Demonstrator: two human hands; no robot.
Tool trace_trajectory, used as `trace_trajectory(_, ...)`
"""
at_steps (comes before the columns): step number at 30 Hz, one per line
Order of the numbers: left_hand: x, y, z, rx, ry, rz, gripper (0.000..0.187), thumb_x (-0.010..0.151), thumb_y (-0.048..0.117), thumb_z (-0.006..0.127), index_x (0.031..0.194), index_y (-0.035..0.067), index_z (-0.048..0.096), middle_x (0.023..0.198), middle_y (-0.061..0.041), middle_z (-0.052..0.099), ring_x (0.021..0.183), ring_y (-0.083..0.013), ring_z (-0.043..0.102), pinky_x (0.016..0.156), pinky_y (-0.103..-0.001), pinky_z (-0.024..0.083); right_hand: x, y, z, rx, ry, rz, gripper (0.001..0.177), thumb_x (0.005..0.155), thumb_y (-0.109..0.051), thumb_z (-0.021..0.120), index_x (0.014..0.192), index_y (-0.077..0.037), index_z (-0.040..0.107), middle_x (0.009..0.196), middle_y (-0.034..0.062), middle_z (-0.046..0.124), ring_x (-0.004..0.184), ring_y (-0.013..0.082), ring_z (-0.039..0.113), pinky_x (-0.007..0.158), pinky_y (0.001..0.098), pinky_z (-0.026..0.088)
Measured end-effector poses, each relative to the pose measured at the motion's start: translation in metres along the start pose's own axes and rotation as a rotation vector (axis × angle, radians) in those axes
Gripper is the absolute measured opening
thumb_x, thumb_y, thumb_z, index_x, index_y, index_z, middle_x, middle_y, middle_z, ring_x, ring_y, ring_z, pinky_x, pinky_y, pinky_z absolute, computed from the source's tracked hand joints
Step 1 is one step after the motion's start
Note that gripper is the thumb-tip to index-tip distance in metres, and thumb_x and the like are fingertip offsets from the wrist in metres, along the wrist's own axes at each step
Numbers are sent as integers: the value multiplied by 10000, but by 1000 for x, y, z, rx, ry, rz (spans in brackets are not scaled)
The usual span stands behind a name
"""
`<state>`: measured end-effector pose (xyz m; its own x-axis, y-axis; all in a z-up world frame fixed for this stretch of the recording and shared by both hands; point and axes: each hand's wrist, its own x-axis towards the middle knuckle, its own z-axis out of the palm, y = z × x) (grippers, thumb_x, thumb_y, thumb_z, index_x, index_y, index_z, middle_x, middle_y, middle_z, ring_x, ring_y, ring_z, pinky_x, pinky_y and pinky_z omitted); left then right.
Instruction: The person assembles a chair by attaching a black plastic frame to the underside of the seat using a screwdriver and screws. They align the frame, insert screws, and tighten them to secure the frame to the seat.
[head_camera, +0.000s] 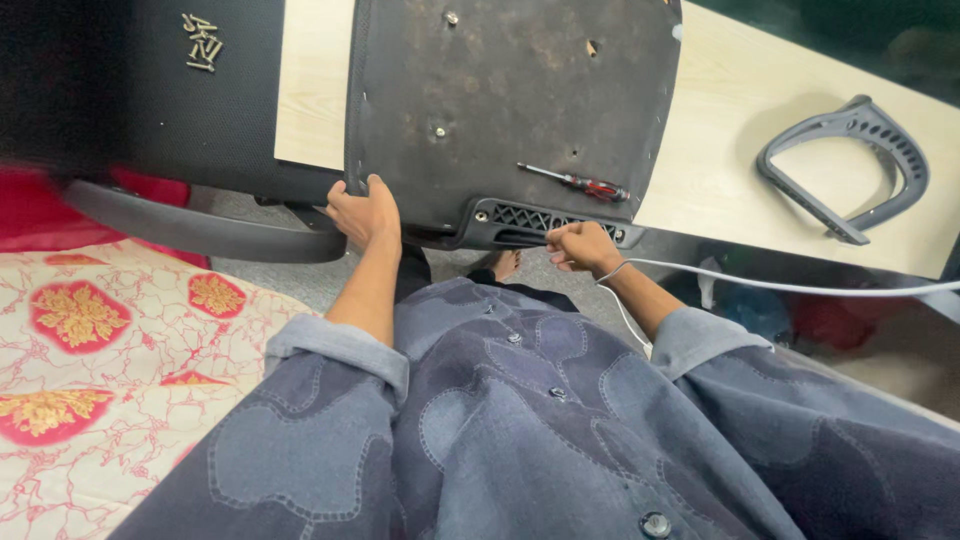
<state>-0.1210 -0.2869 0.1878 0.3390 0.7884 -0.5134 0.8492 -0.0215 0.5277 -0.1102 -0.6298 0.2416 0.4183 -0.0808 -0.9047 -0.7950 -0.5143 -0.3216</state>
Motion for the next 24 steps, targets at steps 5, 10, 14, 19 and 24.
trace_trajectory(5,-69,-7,24,-75,87,-101,803,830,440,769,1410,-18,456,1414,-223,471,1296,-399,508,1081,-488,431,26,63,-33,575,112,311,655,971,-491,612,1359,25,503,1113,174,638,1008,365,707,840,466,639)
trace_trajectory(10,-125,2,50,-203,-152,-509,980,754,448,799,1476,-41,350,1475,-211,380,1311,-415,500,1046,-518,485,68,102,-57,918,148,401,780,972,-464,624,1490,1,274,1354,226,521,1246,457,598,983,599,570)
trace_trajectory(14,-148,9,62,-108,-266,-518,1093,754,486,837,1479,-128,295,1525,-238,314,1333,-434,487,1049,-560,503,92,123,-76,1177,103,411,768,995,-391,626,1515,22,242,1412,274,477,1328,453,540,1062,636,520)
trace_trajectory(19,-146,29,75,-308,-359,-712,1193,745,476,866,1534,-78,164,1568,-215,320,1383,-446,475,1021,-749,450,97,122,-88,1265,-53,393,760,995,-381,564,1534,78,287,1480,328,428,1355,487,511,1042,644,529)
trace_trajectory(24,-140,48,78,-340,-477,-657,988,698,600,750,1383,-96,601,1464,-205,527,1260,-463,596,959,-754,457,87,101,-92,1251,34,452,808,1044,-427,575,1526,120,227,1486,420,364,1380,566,460,1066,676,490)
